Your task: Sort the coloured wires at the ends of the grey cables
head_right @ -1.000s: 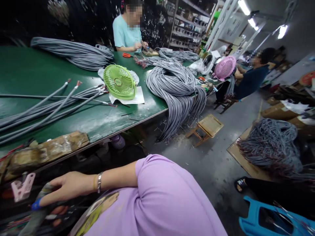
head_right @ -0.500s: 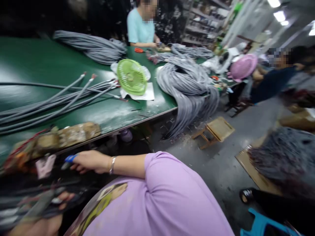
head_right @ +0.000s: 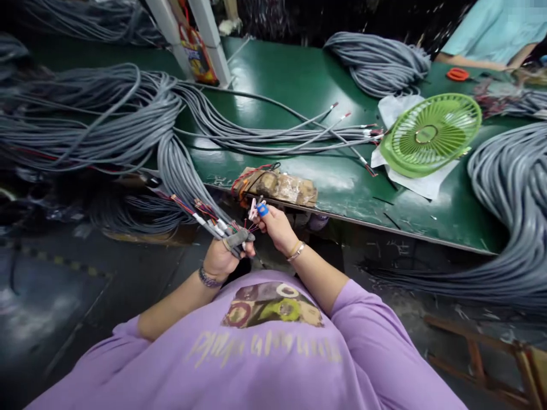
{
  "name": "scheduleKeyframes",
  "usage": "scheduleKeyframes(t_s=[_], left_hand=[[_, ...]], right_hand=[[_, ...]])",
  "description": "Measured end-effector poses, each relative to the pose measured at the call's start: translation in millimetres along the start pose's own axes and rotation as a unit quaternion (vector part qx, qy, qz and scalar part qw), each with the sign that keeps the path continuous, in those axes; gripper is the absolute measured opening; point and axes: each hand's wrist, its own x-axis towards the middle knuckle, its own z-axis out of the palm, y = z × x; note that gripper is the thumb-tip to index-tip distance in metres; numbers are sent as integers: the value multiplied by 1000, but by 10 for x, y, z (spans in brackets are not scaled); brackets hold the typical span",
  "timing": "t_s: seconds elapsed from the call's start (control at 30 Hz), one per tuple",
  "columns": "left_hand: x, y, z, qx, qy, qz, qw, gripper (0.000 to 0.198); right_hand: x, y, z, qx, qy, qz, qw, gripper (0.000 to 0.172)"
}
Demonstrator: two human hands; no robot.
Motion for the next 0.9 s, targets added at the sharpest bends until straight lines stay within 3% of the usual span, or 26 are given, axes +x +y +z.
scheduleKeyframes(t_s=[0.43,0.7,0.9], left_hand=[[97,-38,54,8,28,-15,999,30],[52,-66,24,19,32,-6,999,30],[-107,-78,2,12,63,21,998,30]], right_hand=[[39,-119,180,142,-45,146,978,62],[65,-37,111,191,1,142,971,56],[33,-78,32,176,-42,167,969,51]])
